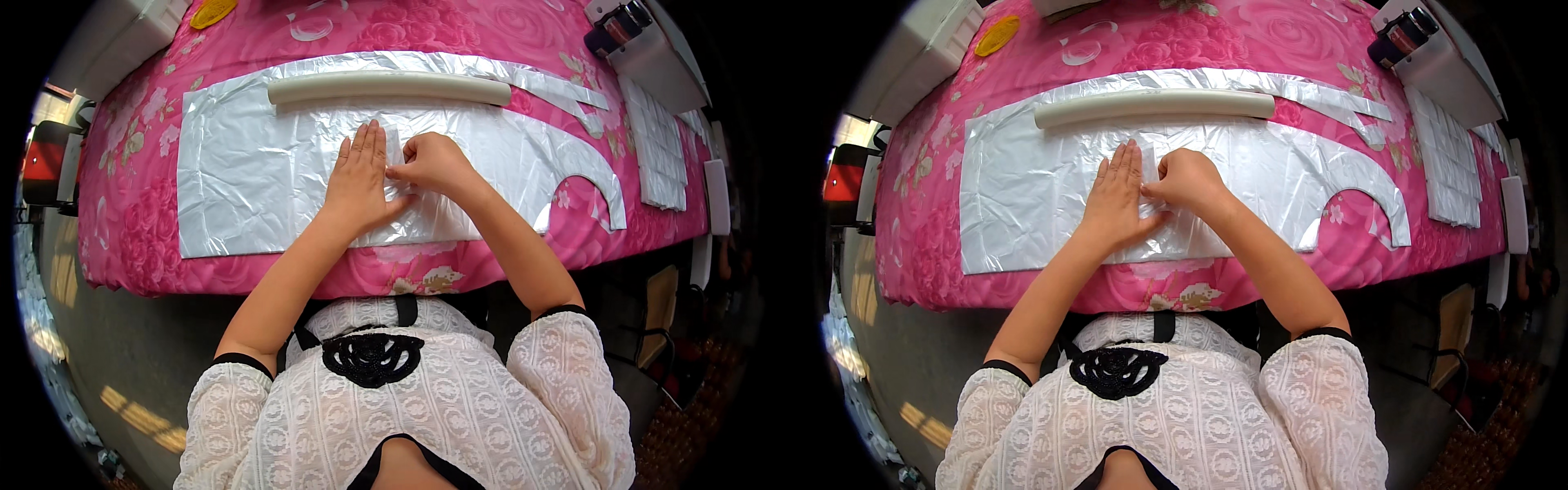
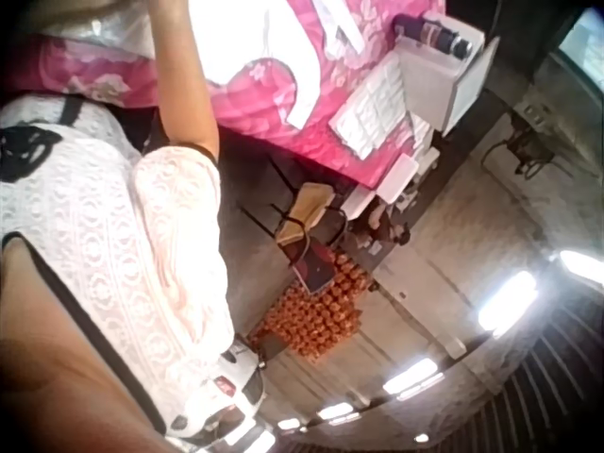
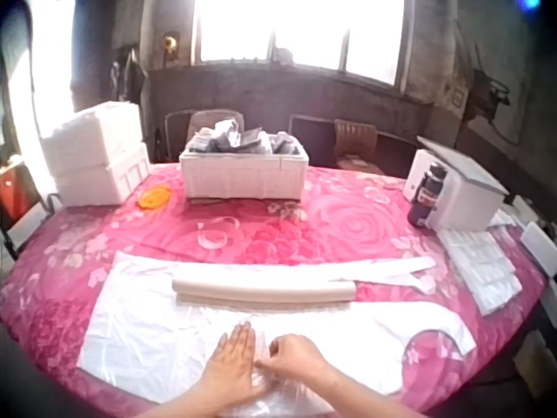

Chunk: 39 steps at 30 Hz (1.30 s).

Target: The person wraps small white rectangular items in clear plastic film. They unroll the film, place an item on it, fold the film over the item, and smooth it out. The wrapped items are stacked on the table.

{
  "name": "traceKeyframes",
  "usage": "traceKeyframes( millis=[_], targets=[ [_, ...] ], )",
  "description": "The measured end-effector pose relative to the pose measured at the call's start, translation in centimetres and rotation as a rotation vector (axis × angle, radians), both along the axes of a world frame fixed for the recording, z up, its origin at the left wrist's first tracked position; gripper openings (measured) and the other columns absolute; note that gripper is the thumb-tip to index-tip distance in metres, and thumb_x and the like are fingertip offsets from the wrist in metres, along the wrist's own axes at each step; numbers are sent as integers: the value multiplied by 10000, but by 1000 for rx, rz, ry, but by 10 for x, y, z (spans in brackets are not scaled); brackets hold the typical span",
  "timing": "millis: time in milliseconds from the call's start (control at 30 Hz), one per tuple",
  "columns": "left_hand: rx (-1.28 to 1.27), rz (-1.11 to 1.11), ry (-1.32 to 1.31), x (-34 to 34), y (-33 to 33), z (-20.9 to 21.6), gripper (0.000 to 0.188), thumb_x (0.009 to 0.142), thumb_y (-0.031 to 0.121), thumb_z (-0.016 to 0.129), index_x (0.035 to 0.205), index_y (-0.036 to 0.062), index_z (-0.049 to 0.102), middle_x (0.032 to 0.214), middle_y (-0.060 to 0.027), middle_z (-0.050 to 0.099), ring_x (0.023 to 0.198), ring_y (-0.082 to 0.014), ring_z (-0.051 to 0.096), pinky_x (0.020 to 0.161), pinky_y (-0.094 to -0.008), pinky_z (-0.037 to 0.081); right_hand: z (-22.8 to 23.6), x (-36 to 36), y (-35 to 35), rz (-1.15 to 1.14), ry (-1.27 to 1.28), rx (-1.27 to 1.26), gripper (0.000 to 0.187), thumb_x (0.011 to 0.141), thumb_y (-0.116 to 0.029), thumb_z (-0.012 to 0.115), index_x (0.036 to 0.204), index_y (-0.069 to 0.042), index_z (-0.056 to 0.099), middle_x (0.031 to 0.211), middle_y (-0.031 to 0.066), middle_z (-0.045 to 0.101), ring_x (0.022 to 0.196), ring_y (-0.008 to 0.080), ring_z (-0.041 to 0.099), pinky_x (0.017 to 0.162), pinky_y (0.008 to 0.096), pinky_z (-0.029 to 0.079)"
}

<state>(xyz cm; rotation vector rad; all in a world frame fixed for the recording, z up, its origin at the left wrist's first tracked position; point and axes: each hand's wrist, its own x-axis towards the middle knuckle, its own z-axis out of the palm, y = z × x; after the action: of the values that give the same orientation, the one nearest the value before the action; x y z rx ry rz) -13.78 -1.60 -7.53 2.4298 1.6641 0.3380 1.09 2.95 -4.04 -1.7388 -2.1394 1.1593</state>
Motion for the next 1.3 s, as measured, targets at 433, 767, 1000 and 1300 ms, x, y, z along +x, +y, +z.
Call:
traceKeyframes(
  millis=[433,767,1000,1300],
  targets=[
    [-220,181,-952,-54,-82,16,253,794,69,570,1032,-14,570,967,-142,605,881,-193,597,789,-285,460,-6,-21,5,428,-17,767,499,755,-299,605,1151,-19,487,1199,162,465,1124,306,418,955,383,320],
    [-890,856,-1581,-88,-195,31,268,894,193,473,1030,-26,545,950,-106,614,855,-182,599,773,-282,473,-30,-116,-117,548,213,434,570,855,-410,418,1266,-17,384,1371,226,241,1304,333,167,1048,450,111],
    [-459,644,-689,-114,-186,34,158,745,127,599,829,-3,628,694,-89,633,617,-209,615,581,-317,482,-7,-120,-128,880,286,445,305,799,-233,535,1042,-51,557,1313,195,341,1275,373,206,1022,470,198],
    [145,512,-577,-165,-119,57,327,673,105,660,977,24,571,1033,-138,586,950,-302,549,835,-360,424,34,-125,1,835,306,245,99,710,-154,648,770,-75,647,789,72,579,815,256,514,714,347,432]
  ],
)
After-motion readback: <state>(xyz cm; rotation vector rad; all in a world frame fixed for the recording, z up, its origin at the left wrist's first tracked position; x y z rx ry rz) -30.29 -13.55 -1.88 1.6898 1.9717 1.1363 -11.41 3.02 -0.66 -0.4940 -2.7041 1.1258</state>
